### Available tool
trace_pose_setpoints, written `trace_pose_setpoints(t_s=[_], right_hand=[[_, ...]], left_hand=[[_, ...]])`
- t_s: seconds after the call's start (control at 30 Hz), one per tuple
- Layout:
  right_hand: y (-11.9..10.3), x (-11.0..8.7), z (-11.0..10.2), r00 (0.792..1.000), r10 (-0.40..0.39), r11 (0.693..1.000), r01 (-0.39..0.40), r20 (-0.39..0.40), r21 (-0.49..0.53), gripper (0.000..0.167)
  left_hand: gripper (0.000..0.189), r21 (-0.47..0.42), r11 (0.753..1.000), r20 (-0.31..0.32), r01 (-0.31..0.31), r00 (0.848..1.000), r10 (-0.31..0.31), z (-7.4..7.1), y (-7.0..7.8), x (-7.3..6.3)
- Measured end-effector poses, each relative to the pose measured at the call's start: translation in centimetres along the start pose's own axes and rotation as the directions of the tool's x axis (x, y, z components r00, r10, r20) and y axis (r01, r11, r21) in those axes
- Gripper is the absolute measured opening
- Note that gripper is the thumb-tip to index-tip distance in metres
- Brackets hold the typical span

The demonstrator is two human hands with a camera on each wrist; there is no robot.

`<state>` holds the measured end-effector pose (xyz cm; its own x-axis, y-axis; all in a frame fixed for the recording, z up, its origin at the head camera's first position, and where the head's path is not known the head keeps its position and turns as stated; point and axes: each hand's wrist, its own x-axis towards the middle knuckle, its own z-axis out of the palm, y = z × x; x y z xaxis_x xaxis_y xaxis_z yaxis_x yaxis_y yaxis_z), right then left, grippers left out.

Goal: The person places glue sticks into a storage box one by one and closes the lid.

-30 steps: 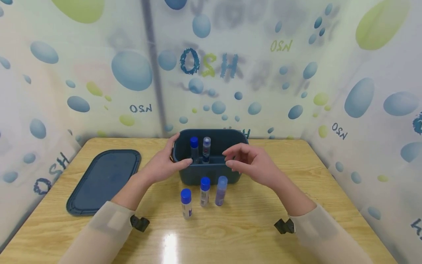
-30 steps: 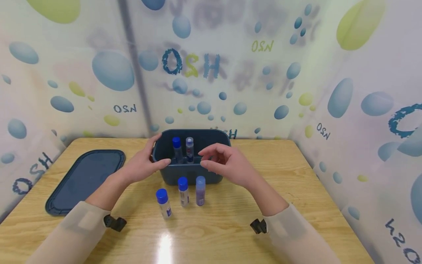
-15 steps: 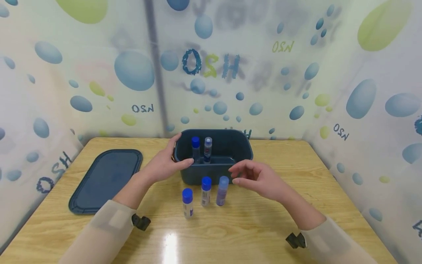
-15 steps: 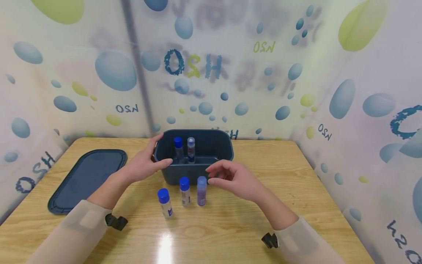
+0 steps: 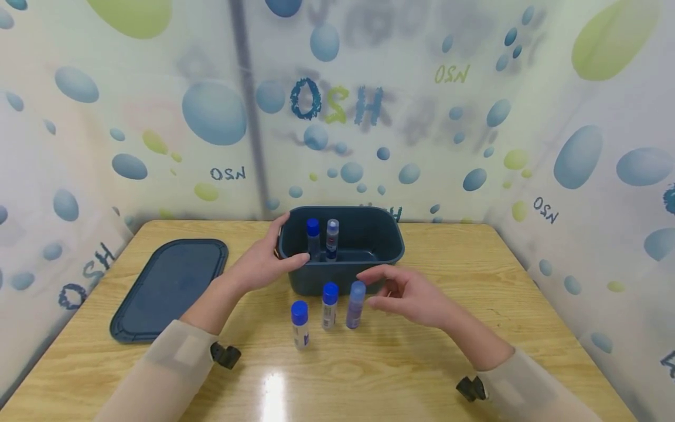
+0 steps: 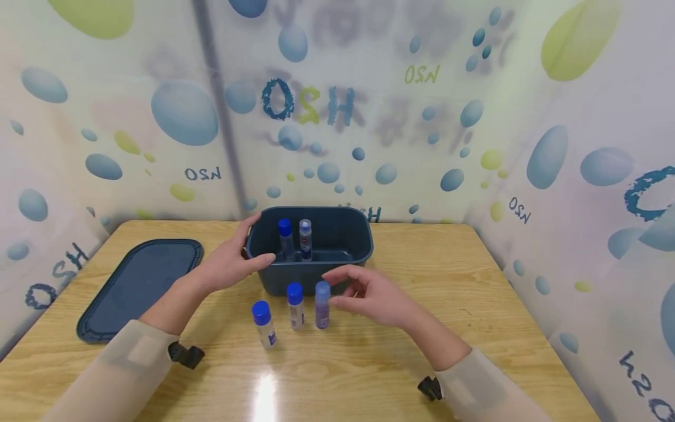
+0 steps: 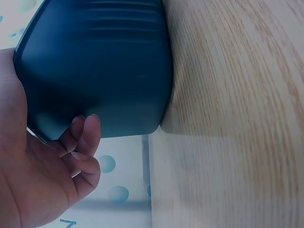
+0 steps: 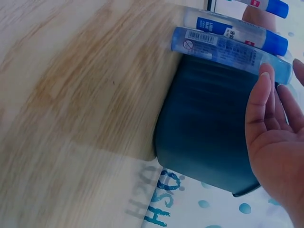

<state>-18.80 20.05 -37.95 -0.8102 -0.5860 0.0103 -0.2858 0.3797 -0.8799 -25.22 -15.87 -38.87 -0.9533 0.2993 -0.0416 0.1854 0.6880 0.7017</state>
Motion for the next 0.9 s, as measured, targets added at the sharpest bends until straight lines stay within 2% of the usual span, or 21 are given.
trace_pose_setpoints(t_s=[0.3, 0.63, 0.9], right_hand=[[-0.1, 0.7, 0.7, 0.999, 0.003, 1.0, -0.004, 0.04, 0.011, 0.048], [0.1, 0.9, 1.1, 1.0, 0.03, 0.999, -0.03, 0.005, 0.025, 0.041], [0.3, 0.8, 1.1, 1.0, 0.007, 1.0, -0.008, -0.029, -0.022, 0.033]], left_hand=[[0.117, 0.0, 1.0, -0.011, -0.003, 1.0, 0.003, 0.0, 0.0, -0.1], [0.117, -0.004, 1.0, -0.013, -0.008, 1.0, 0.008, 0.1, 0.0, 0.0], [0.116, -0.003, 1.0, -0.021, -0.019, 1.0, 0.019, 0.2, -0.1, -0.1]])
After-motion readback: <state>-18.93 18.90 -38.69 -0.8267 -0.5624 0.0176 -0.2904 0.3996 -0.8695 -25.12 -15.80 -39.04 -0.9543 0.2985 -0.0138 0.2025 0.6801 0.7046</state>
